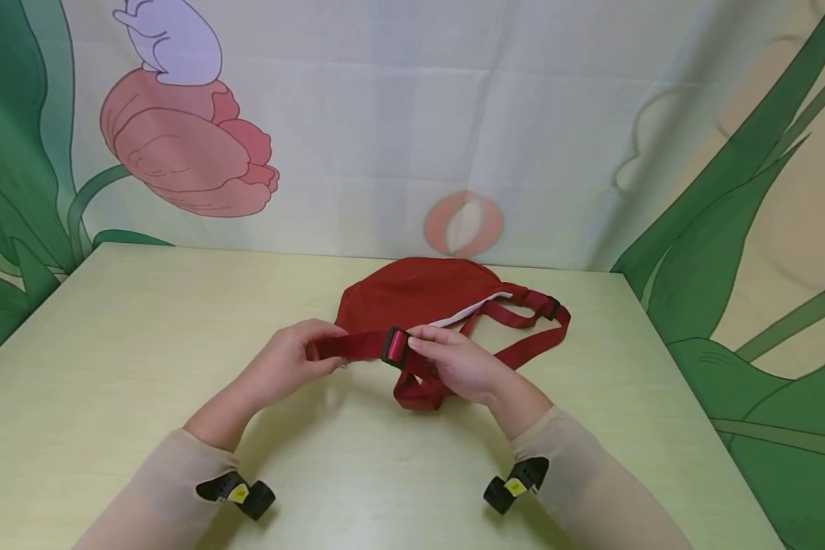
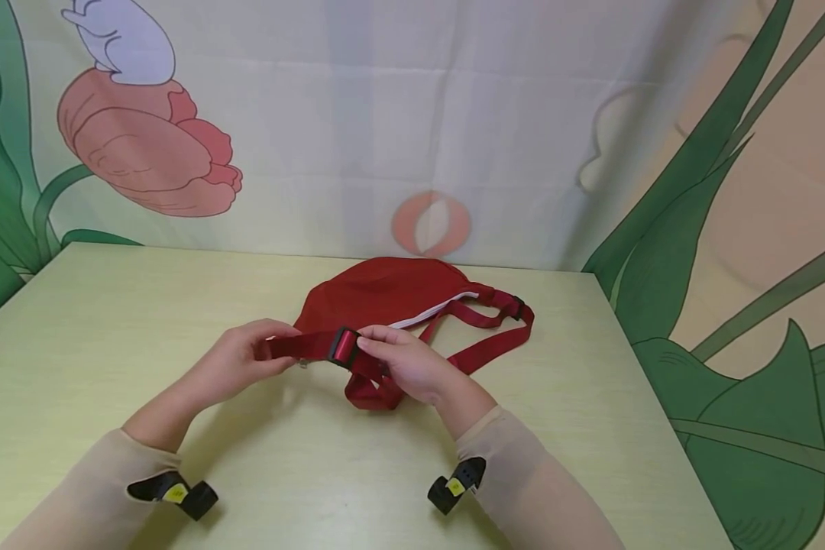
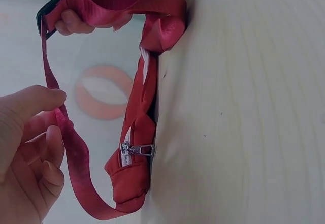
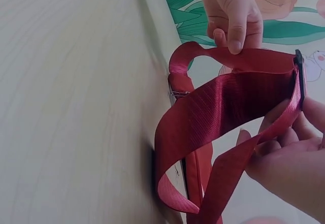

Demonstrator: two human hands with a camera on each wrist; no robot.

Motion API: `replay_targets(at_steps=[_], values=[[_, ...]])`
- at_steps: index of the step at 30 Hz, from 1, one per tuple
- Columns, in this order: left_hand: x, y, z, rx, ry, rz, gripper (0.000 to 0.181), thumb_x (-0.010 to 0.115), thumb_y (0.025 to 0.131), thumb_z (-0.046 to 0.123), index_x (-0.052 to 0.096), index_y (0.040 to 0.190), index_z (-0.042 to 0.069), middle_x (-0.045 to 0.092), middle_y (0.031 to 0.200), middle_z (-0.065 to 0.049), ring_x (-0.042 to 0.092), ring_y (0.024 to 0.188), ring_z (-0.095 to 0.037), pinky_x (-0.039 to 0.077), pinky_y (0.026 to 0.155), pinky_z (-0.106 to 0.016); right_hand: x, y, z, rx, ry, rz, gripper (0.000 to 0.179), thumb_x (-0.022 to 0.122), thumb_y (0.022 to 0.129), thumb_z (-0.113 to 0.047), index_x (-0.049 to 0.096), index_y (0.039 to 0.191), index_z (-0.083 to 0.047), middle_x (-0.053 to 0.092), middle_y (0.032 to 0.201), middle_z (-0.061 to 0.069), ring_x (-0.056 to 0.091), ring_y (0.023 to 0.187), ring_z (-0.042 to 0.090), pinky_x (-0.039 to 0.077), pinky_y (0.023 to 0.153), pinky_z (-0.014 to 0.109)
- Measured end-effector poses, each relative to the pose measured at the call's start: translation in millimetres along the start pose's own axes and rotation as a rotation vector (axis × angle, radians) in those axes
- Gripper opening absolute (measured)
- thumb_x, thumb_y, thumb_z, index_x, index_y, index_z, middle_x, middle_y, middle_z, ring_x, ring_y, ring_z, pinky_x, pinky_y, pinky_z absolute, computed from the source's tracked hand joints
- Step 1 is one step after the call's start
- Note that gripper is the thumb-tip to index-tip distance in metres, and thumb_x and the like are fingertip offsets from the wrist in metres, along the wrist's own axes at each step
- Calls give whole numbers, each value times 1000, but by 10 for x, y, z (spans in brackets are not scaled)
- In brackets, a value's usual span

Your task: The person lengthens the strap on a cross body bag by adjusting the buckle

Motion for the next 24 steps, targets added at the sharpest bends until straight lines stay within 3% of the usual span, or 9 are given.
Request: replay_targets(at_steps=[5,8,11,15,17,19,21,24], values=[[25,6,6,-43,69,2,45,74,79,9,59,120,1,58,113,-13,54,75,-17,48,63,-27,-18,27,8,-14,-40,66,23,46,98,-13,54,115,0,61,102,4,56,93,17,45,80,27],[59,5,121,-45,91,-3,57,75,79,13,52,130,3,51,124,-13,54,75,-16,49,65,-27,-19,42,21,-15,-88,94,26,47,98,-15,53,117,2,61,103,6,57,94,17,46,82,28],[103,3,330,0,52,-17,65,76,78,16,47,136,8,47,129,-9,54,68,-14,49,61,-26,-28,62,39,-14,-149,113,29,48,98,-17,54,118,2,62,106,8,58,97,20,45,87,32],[232,-4,592,104,34,-71,70,76,78,18,42,139,9,47,131,-6,53,65,-8,48,59,-24,-32,77,66,2,-309,134,30,50,97,-24,58,119,-5,61,111,6,53,103,19,41,89,37],[306,-17,664,143,75,-103,69,76,79,17,42,139,8,48,131,-6,53,65,-7,48,62,-23,-5,83,75,1,-383,122,30,51,96,-25,59,119,-6,60,113,5,52,106,19,41,90,37],[367,-26,689,168,143,-119,66,76,79,17,45,136,7,51,128,-6,56,76,-9,49,70,-24,25,83,79,-8,-428,108,29,53,96,-23,60,118,-5,60,113,4,52,106,18,42,92,37],[404,-35,679,174,195,-125,61,76,79,18,49,133,6,54,124,-6,58,87,-12,49,77,-27,53,81,76,-21,-441,94,28,53,96,-20,61,116,-3,60,112,5,53,105,19,42,93,36],[410,-34,635,152,197,-117,55,78,76,21,56,125,9,59,107,0,56,91,-14,49,75,-28,57,62,69,-17,-458,100,26,54,95,-20,62,113,-4,61,109,4,54,102,18,42,93,35]])
Point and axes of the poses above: each hand's wrist, its own y-axis towards the middle knuckle, its own x-axis out of the palm, z = x × y, the point moved 10 cm from there along y, towards the middle knuckle
